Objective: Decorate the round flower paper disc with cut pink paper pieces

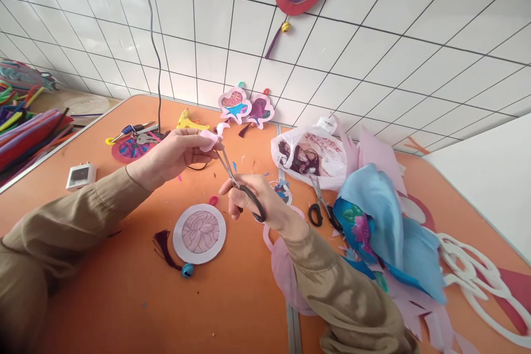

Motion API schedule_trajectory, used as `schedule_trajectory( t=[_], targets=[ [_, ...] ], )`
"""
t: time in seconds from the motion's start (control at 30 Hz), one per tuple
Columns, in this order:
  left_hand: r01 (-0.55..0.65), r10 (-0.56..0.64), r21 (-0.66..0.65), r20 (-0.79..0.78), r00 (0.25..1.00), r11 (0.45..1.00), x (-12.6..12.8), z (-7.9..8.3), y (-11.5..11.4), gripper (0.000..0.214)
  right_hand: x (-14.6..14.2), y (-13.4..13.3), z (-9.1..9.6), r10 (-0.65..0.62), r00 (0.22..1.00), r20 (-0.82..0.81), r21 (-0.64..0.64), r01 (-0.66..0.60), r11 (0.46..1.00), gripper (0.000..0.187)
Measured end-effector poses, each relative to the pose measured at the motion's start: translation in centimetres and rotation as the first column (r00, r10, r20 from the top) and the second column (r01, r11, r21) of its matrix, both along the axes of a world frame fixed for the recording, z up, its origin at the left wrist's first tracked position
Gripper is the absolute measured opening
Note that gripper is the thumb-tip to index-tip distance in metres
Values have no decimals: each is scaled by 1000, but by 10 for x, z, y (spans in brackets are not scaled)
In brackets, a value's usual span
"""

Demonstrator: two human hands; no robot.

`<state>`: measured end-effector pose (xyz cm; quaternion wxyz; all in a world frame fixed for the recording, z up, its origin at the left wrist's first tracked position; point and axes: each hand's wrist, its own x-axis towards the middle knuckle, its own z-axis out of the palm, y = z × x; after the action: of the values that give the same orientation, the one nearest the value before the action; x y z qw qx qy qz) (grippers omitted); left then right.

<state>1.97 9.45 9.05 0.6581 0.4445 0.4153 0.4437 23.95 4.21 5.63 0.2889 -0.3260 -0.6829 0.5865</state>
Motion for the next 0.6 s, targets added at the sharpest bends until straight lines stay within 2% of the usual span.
schedule_trajectory(
  t=[0.13, 0.27, 0.6],
  targets=[
    [134, -135, -62, -9, 991, 989, 0, -4, 2, 13, -1, 1, 5, -61, 997, 42, -23, 62, 998, 59],
    [257, -257, -32, -8, 966, 966, -1, -6, 3, 18, 1, 1, 12, -81, 993, 89, -28, 83, 996, 63],
    [305, -302, 23, -94, 949, 952, 0, -7, 3, 19, 0, 1, 17, -137, 986, 90, -61, 143, 988, 65]
  ],
)
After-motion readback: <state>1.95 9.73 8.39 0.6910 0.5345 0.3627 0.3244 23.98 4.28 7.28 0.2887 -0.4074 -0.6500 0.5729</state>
